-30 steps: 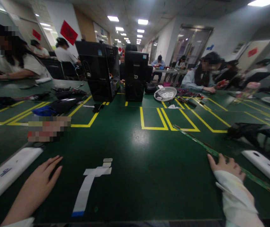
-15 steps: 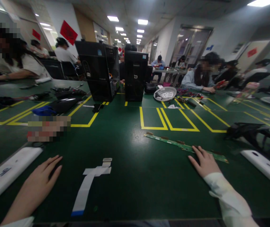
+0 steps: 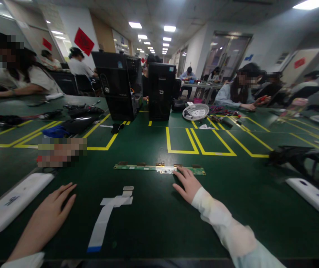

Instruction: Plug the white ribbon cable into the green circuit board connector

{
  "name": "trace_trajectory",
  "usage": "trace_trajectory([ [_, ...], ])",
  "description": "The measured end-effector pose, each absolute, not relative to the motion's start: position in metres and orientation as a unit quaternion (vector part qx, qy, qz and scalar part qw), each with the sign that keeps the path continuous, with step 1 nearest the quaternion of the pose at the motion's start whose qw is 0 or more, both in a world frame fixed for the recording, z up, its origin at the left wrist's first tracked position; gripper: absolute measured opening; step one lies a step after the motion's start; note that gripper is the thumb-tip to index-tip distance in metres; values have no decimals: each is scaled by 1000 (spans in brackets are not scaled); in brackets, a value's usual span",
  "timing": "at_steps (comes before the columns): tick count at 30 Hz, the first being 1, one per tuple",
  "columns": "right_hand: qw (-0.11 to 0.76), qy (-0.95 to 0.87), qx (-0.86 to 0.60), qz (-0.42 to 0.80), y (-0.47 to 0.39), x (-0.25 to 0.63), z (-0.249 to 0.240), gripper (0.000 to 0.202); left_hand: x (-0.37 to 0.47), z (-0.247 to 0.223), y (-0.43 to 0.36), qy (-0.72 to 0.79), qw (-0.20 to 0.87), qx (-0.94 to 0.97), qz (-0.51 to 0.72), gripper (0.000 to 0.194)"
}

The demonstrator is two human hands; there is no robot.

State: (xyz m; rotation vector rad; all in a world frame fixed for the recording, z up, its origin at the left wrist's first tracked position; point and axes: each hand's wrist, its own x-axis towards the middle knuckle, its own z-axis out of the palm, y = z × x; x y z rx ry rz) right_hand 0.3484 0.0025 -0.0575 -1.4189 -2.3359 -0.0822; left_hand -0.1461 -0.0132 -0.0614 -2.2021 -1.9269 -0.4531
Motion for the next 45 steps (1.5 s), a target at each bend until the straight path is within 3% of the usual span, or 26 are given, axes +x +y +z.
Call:
trace_trajectory([
  [9,158,-855,-494,-19,19,282,-38,50,-145,-58,-15,-650,89,-738,-158,60],
  [21,119,-850,-513,29,6,242,-30,61,-148,-61,-13,-650,80,-740,-154,60],
  [32,100,-836,-538,46,2,224,-21,59,-142,-55,-17,-662,81,-730,-149,61],
  [45,154,-877,-455,11,13,254,-35,51,-138,-52,-17,-658,79,-733,-154,55],
])
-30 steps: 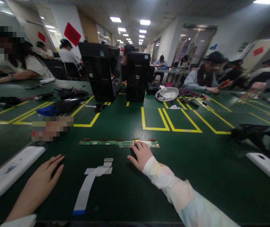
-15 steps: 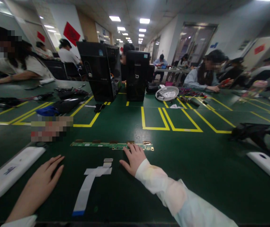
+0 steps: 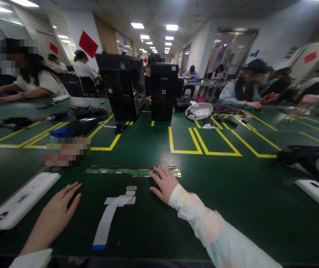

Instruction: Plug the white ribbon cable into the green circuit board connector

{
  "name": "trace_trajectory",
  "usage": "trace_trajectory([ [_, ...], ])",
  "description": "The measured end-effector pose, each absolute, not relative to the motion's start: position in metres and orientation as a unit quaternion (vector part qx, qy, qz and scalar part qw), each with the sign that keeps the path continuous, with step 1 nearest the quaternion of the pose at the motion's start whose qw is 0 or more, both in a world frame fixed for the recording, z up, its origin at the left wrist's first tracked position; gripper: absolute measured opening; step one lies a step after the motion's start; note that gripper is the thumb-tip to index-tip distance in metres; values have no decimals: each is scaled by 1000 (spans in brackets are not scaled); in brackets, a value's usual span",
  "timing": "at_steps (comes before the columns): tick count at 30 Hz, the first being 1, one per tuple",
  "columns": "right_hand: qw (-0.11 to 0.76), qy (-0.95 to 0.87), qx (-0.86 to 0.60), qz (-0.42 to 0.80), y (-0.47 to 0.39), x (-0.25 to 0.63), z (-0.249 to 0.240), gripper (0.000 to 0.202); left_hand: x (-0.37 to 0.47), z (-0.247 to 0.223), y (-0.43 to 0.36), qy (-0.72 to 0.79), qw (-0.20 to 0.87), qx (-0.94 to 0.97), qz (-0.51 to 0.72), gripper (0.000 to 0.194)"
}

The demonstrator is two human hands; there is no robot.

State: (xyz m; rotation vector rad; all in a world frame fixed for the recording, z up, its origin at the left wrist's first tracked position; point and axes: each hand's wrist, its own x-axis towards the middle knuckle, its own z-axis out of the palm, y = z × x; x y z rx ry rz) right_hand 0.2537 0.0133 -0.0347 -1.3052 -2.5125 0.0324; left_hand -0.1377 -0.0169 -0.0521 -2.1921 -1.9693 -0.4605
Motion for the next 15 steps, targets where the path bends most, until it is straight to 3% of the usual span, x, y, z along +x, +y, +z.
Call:
trace_trajectory([
  [6,219,-876,-429,10,16,286,-45,42,-137,-53,-18,-657,65,-729,-180,52],
  [12,183,-891,-415,-1,12,292,-54,50,-96,-42,-29,-599,-85,-741,-290,44],
  [15,168,-890,-423,3,12,289,-53,51,-57,-32,-40,-539,-97,-794,-265,38],
])
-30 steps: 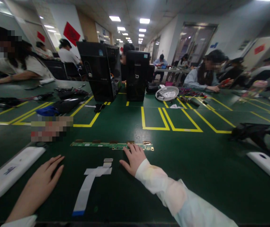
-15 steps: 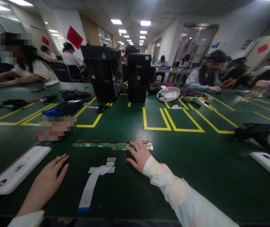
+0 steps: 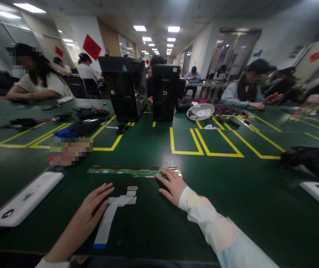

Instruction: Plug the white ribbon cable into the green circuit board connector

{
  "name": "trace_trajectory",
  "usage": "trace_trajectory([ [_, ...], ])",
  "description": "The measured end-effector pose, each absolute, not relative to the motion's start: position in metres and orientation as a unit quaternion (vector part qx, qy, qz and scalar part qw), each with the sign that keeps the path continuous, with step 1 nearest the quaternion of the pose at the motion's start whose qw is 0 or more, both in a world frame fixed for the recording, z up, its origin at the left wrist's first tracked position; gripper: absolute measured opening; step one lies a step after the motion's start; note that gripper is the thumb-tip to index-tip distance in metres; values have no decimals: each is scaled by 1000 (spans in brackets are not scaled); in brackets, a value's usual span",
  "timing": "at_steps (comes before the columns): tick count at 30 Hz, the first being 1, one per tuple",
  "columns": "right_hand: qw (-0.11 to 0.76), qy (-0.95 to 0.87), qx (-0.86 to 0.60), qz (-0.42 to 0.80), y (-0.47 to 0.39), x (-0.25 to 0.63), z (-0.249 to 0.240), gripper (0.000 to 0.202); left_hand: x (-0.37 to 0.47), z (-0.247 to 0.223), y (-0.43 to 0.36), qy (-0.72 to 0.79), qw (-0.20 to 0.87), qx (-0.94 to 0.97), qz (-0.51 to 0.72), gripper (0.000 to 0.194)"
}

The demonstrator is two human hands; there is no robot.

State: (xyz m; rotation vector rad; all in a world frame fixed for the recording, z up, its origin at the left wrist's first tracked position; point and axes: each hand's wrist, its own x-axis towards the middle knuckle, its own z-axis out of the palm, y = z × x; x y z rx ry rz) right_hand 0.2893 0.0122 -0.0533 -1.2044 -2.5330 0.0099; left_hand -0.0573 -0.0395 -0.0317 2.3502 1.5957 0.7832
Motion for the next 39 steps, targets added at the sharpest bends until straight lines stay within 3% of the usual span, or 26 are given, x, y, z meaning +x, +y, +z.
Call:
trace_trajectory([
  [4,155,-889,-431,6,12,287,-49,50,-14,-22,-48,466,81,856,211,39],
  [10,148,-885,-441,12,11,287,-48,49,9,-26,-53,471,66,864,166,44],
  [19,150,-886,-439,10,13,287,-51,50,42,-31,-53,442,48,881,163,51],
  [31,146,-885,-442,10,11,288,-50,50,62,-30,-33,428,30,889,159,43],
  [39,148,-885,-442,10,13,287,-52,49,70,-34,-36,441,18,885,147,48],
])
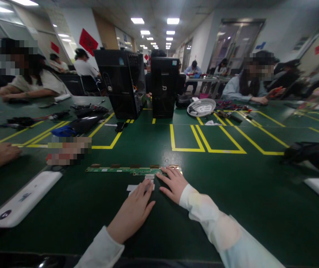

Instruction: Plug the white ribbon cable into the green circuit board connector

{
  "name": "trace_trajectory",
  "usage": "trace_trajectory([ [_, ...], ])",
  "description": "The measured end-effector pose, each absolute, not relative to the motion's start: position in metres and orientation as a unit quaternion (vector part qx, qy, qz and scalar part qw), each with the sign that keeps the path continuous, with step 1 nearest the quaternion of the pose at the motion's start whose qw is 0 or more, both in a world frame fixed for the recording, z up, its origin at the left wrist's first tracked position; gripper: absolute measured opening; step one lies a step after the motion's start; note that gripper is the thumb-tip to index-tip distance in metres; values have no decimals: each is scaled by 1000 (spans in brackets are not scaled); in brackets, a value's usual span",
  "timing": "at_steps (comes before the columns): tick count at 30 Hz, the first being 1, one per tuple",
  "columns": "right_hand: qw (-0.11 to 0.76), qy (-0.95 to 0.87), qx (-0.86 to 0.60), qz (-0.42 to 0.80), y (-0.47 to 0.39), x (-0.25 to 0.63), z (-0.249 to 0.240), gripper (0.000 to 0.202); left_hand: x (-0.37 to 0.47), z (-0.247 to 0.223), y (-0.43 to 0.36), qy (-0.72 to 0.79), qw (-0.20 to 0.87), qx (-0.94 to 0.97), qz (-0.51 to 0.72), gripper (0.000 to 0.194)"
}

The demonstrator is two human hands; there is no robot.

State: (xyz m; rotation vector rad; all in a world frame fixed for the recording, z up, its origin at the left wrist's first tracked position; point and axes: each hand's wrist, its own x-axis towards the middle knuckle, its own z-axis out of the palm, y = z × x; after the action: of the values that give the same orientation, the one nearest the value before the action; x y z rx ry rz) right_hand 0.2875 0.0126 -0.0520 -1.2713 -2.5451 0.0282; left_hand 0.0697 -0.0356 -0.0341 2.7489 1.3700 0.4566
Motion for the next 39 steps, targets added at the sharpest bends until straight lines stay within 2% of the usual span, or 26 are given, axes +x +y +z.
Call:
trace_trajectory([
  [9,148,-882,-447,10,12,287,-53,49,73,-39,-34,436,16,888,149,48],
  [17,149,-882,-446,13,14,287,-55,50,76,-29,-34,463,-32,876,129,41],
  [39,127,-883,-449,49,11,288,-44,53,72,-14,-25,457,13,887,64,42],
])
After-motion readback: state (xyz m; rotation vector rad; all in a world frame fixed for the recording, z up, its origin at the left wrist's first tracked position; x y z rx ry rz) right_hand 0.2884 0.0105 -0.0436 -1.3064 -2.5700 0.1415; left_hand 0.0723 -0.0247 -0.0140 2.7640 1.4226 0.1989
